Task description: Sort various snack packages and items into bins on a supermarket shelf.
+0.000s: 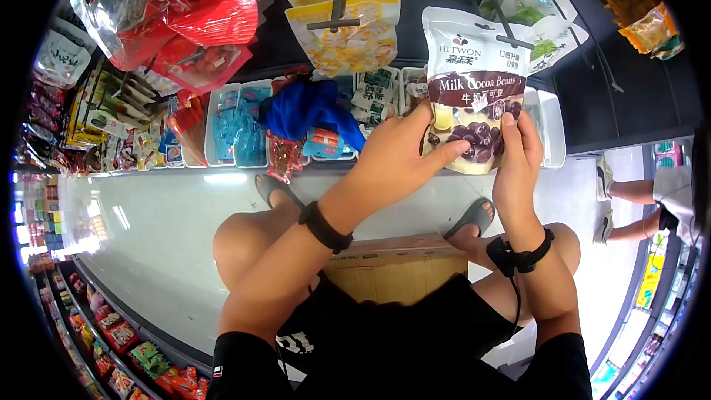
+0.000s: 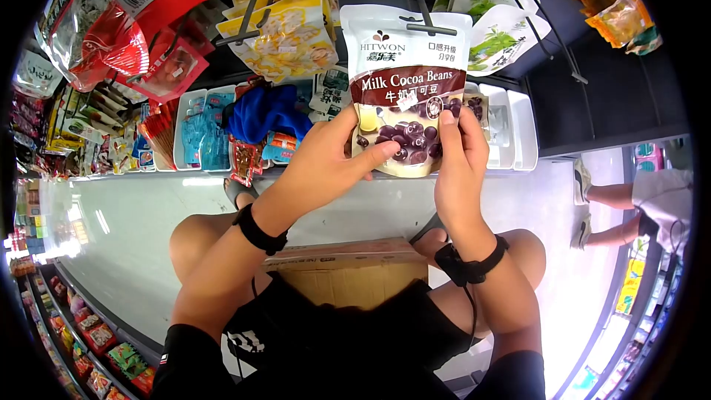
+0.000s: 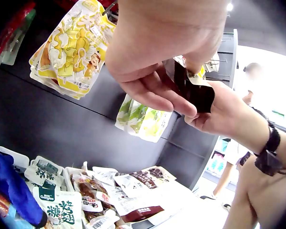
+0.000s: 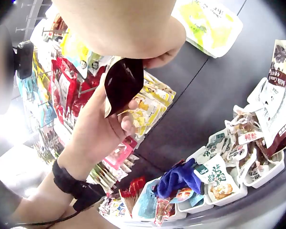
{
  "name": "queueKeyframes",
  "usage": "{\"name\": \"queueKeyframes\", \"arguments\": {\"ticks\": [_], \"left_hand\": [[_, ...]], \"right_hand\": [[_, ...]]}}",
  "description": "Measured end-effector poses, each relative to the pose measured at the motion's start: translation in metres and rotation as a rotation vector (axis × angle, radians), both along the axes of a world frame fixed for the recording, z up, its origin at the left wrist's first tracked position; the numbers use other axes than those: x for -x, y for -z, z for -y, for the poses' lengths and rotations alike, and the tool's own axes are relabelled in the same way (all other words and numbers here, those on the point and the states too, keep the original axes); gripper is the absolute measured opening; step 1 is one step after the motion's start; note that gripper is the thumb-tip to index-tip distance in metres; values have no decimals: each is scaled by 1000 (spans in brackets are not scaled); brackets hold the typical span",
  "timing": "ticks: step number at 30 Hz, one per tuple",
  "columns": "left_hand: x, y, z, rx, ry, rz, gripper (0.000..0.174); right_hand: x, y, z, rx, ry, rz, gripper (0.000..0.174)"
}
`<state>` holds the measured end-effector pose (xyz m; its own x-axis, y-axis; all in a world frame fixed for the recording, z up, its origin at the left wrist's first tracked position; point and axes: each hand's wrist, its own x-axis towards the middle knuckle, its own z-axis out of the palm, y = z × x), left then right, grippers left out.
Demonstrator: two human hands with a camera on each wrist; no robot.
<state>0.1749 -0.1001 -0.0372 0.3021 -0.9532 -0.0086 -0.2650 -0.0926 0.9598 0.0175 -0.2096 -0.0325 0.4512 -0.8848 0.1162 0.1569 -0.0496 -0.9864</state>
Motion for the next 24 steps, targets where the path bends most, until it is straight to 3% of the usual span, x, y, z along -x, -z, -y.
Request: {"name": "queueKeyframes", "arguments": {"ticks": [7,9,12,16,18,22,24], "left_hand": [[1,-1,1,-76,-25,62,48],[1,-3,-1,14,-97,162,52],[-3,3,0,90,-232,90,57],[-12,21,-2,133,-358,77,48],[-14,25,-7,125,-359,67,45],[-19,25,-21,23,-233,106,44],[-24,21,-25,27,-224,107,43]], "right_hand": [[-6,10,13,12,24,-52,21],[-11,12,25,53,24,-164,23],[-30,16,49,108,24,-273,27],[-70,32,86,79,18,-171,27],[-87,38,110,61,-8,-250,30],[-105,63,140,-78,-82,-181,48],[-91,72,143,-47,-88,-430,58]]}}
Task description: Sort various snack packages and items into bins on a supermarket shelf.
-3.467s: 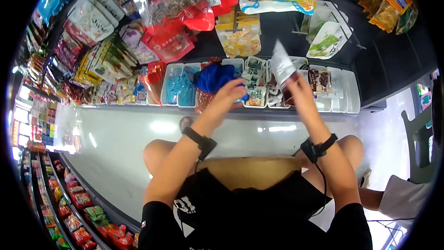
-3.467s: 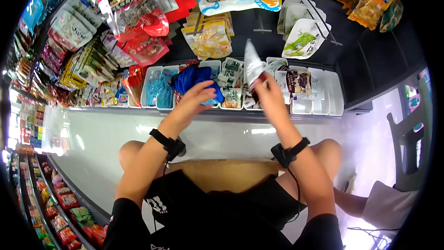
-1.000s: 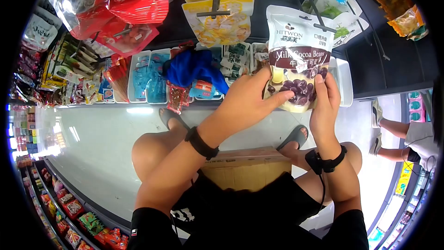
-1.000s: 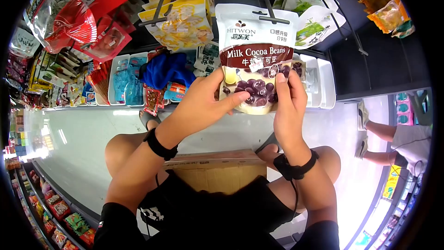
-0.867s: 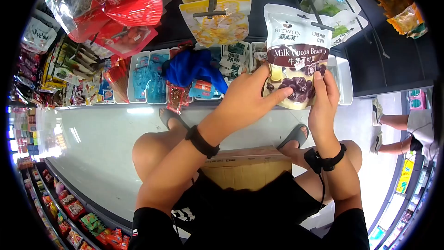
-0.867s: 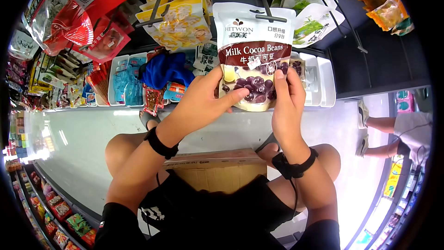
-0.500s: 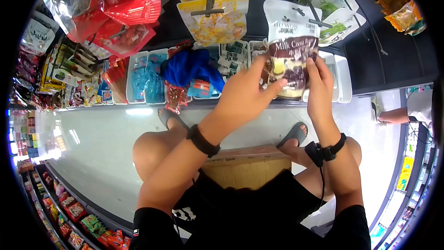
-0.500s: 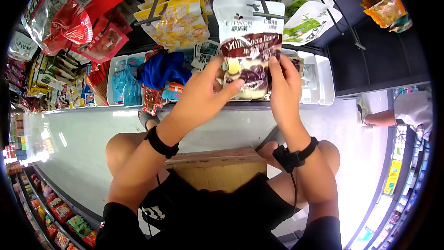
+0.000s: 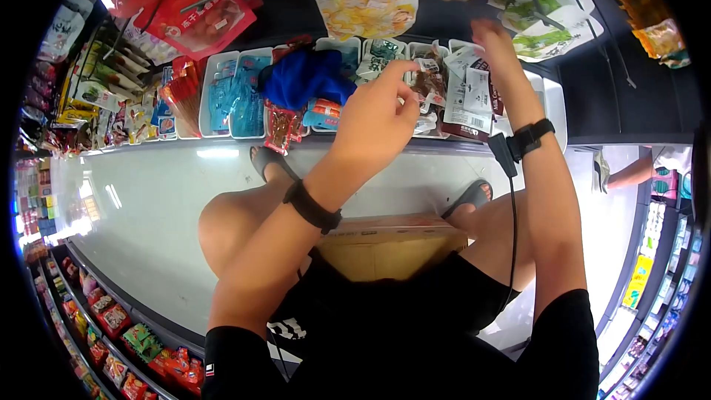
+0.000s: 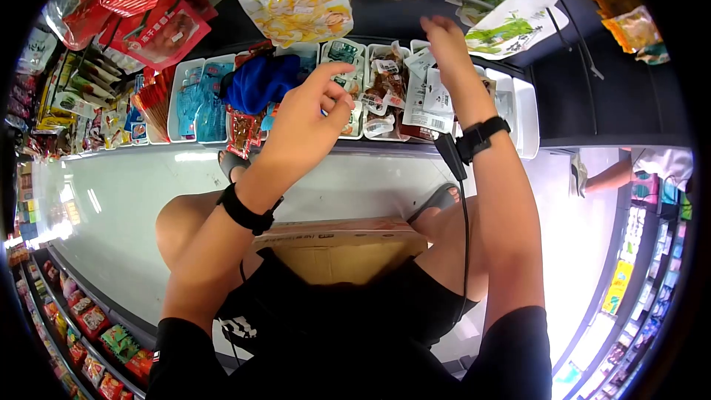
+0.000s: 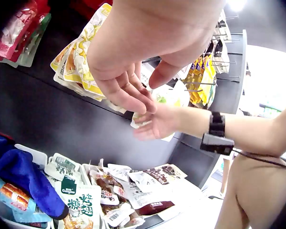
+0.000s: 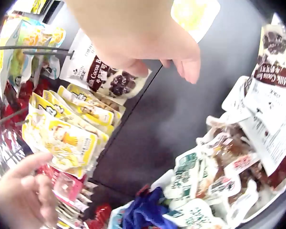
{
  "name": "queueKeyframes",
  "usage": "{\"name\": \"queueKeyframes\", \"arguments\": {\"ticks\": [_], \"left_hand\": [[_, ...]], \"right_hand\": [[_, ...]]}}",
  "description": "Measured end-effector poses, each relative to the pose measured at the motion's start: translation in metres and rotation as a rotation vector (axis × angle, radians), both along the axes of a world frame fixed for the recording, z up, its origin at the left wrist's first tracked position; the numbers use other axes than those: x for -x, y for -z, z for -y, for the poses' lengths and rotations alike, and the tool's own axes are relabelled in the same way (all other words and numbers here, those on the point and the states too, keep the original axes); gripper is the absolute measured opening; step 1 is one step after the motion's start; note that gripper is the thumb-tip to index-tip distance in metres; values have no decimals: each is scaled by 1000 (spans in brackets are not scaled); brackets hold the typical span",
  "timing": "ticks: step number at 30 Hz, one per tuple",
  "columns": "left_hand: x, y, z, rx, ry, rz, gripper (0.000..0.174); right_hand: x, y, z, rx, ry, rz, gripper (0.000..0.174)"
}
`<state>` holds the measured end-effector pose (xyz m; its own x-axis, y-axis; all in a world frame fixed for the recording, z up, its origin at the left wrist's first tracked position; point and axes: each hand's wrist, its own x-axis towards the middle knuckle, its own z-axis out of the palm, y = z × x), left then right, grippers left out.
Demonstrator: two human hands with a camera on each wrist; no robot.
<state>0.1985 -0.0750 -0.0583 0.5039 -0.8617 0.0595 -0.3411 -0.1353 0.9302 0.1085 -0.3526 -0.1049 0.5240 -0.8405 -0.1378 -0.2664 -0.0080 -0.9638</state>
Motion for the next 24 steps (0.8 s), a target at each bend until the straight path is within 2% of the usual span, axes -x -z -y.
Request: {"name": "queueKeyframes", "arguments": {"ticks": [2,4,5,7,8,10,11,13,14,16,17,18,20,21,22,24], "left_hand": [[-6,-6,-2,19,-7,14,37],[-11,-4,-1,35,-13,28,33],[-15,-3,-2,42,-12,46,30],[-17,-8,-2,10,-23,34,28],[-18,-8,-3,-26,-23,26,27],[-17,-4,-5,-33,-16,47,26],[-17,-2,-6,-43,-8,70,26],[-13,-1,-9,-70,-4,54,26],[-10,-1,-10,-99,0,39,26],[-6,3,-10,-98,13,57,27],[-4,6,-9,-99,26,73,27],[-1,10,-9,-96,26,78,27],[3,17,-5,-106,71,135,29],[6,20,-3,-92,88,114,29],[8,22,-2,-83,85,124,29],[12,27,1,-128,132,95,28]], "right_hand": [[21,20,4,-25,-9,-122,61],[45,38,15,-16,-110,-354,63],[58,55,28,-9,-116,-362,63],[86,89,53,127,-150,-531,67],[95,95,52,129,-152,-536,67],[119,104,46,911,61,-1086,68],[128,107,49,911,61,-1089,68],[143,110,57,523,181,-900,69],[149,112,60,525,182,-898,69],[160,115,64,340,185,-736,64],[173,142,86,381,237,-657,57],[173,133,84,384,239,-653,57],[168,100,67,-278,252,-339,48],[166,90,52,-524,225,22,38],[154,65,34,-624,285,50,27],[158,58,18,-738,231,137,17]]}}
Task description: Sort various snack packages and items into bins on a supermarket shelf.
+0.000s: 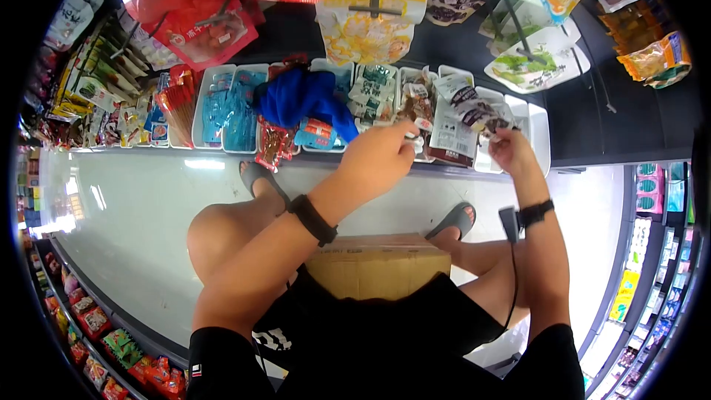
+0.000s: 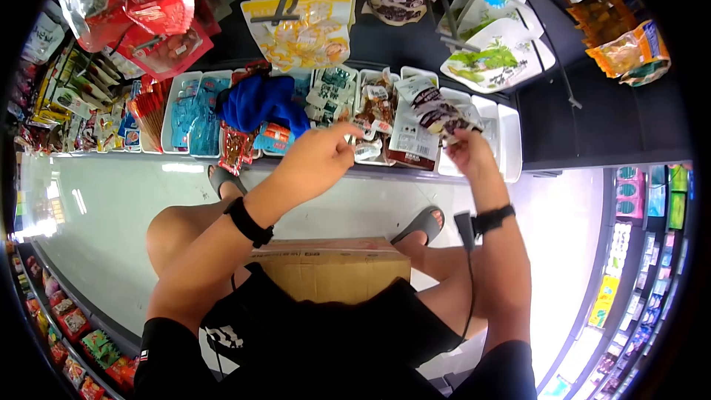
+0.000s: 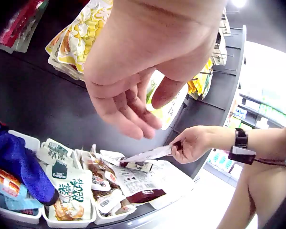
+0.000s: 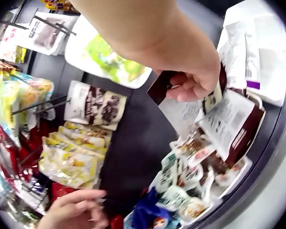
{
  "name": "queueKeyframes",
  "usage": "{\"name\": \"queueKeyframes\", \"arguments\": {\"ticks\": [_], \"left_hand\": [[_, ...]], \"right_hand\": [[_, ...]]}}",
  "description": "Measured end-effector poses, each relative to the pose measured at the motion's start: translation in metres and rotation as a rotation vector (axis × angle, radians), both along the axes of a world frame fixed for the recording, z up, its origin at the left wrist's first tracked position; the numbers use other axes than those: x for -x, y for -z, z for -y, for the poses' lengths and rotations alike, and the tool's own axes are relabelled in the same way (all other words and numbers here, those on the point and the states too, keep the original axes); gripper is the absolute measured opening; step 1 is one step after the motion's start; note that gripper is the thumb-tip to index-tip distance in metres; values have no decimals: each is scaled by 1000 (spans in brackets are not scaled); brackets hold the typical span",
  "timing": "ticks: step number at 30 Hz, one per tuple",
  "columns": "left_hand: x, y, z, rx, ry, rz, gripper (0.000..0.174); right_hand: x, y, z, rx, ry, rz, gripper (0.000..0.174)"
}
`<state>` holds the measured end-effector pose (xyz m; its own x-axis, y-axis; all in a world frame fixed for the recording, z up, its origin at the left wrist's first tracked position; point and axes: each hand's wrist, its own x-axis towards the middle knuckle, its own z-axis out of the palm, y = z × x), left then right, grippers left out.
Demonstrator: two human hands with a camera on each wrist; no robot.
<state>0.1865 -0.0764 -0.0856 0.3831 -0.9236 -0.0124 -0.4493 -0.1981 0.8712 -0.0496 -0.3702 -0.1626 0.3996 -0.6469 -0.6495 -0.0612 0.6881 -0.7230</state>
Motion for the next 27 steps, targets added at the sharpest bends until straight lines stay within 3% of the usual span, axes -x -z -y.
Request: {"name": "queueKeyframes", "arguments": {"ticks": [3,4,5,6,8,9,12,14,18,20,21,24,26,27], "left_hand": [[5,17,9,-157,84,-159,28],[6,19,13,-249,134,-266,33],[6,17,16,-303,168,-446,50],[9,13,17,-298,169,-439,50],[18,0,18,-171,-45,-959,63],[18,6,22,-66,-54,-1103,63],[22,4,21,153,-192,-1109,50],[21,2,20,154,-200,-1098,47],[19,-9,23,226,-194,-1024,43],[17,-12,25,177,-92,-828,41],[14,-11,27,149,-55,-571,38],[13,-10,31,269,-48,-403,33],[10,-7,36,328,-31,-451,30],[11,-12,38,357,-25,-499,30]], "right_hand": [[-8,-37,-62,-121,68,113,15],[-9,-47,-84,-154,66,184,16],[-13,-57,-106,-135,78,223,15],[-16,-66,-128,-119,92,260,14],[-25,-80,-165,-10,56,303,28],[-30,-93,-184,56,25,274,33],[-28,-104,-207,89,-118,184,53],[-23,-101,-199,97,-130,188,59],[-16,-103,-168,357,-40,206,58],[-17,-123,-150,566,-230,92,58],[-21,-128,-148,564,-227,90,58],[-35,-131,-142,713,-291,19,57],[-41,-124,-137,666,-168,-15,54],[-48,-127,-138,679,-118,-5,42]]}}
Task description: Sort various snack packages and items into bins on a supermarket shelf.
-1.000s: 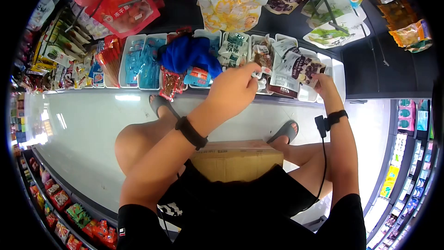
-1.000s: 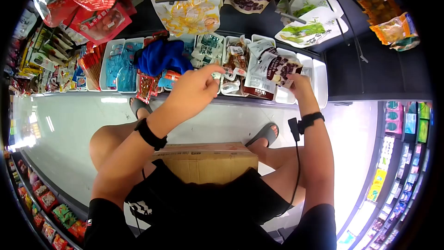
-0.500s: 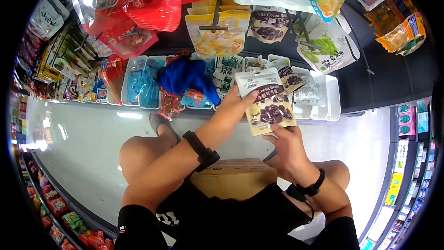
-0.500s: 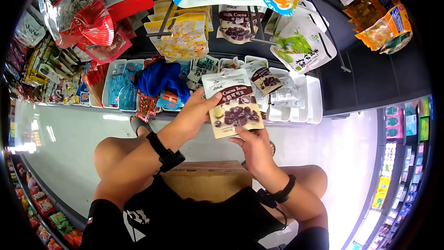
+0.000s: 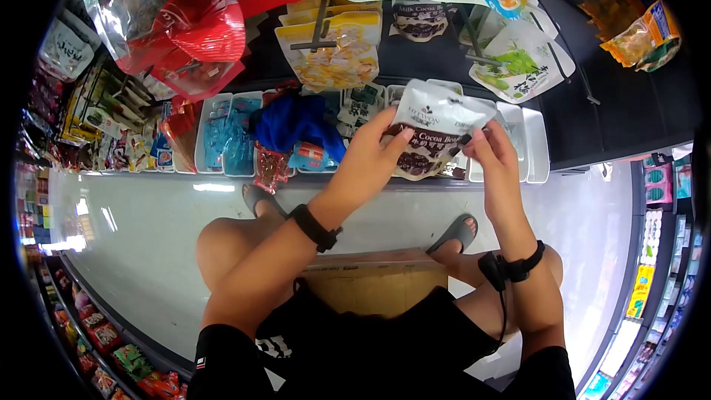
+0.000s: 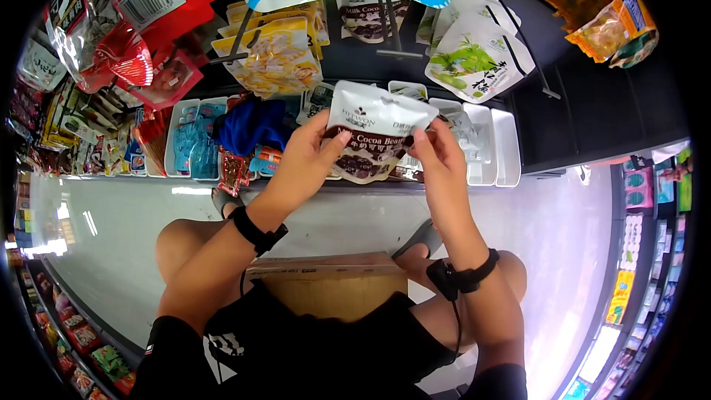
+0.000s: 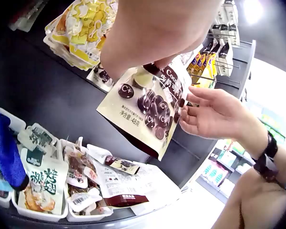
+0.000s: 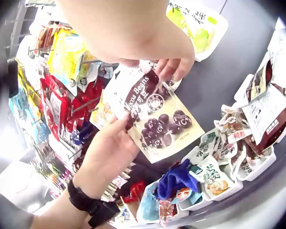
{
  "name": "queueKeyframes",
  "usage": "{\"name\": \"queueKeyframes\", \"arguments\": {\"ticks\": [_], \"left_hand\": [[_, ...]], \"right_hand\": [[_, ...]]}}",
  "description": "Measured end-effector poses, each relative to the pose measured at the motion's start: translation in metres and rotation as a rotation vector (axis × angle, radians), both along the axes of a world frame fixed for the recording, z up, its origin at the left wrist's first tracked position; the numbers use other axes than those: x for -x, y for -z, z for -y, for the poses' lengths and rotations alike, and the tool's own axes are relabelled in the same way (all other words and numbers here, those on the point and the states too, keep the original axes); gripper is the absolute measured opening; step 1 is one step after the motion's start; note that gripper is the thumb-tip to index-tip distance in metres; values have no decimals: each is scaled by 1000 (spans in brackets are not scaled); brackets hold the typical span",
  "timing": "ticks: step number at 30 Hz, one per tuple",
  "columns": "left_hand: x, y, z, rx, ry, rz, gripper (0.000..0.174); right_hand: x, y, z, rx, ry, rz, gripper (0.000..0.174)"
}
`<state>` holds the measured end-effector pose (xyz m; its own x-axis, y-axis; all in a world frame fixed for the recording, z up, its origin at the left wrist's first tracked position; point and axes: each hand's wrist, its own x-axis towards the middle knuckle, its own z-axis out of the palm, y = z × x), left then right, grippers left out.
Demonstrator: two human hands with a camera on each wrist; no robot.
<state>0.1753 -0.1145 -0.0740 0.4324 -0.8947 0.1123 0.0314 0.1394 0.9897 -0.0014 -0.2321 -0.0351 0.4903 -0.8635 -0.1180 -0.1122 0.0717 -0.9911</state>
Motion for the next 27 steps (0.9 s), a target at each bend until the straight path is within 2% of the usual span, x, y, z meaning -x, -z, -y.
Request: {"name": "queueKeyframes", "arguments": {"ticks": [1,3,4,5,7,9,12,18,22,27], "left_hand": [[1,-11,1,33,5,-46,31],[2,-28,-2,-32,34,-57,33],[3,-31,-2,-20,15,-77,34],[4,-33,-2,-8,-5,-97,34],[1,-36,1,15,-21,-95,36],[0,-38,5,35,-44,-95,38],[1,-43,18,161,-70,-286,35],[-5,-43,29,137,-172,-254,24],[-6,-48,31,150,-184,-215,26],[-7,-48,27,97,-125,-251,28]], "right_hand": [[-2,2,5,-2,4,2,42],[-7,6,15,312,-54,22,25],[-10,3,17,412,-32,7,26],[-13,-2,18,413,-32,6,26],[-21,-15,14,242,-43,130,27],[-26,-17,12,280,-28,129,27],[-36,-25,9,294,-2,158,27],[-47,-26,10,238,42,173,27],[-57,-19,11,289,162,299,25],[-54,-21,1,253,168,395,24]]}}
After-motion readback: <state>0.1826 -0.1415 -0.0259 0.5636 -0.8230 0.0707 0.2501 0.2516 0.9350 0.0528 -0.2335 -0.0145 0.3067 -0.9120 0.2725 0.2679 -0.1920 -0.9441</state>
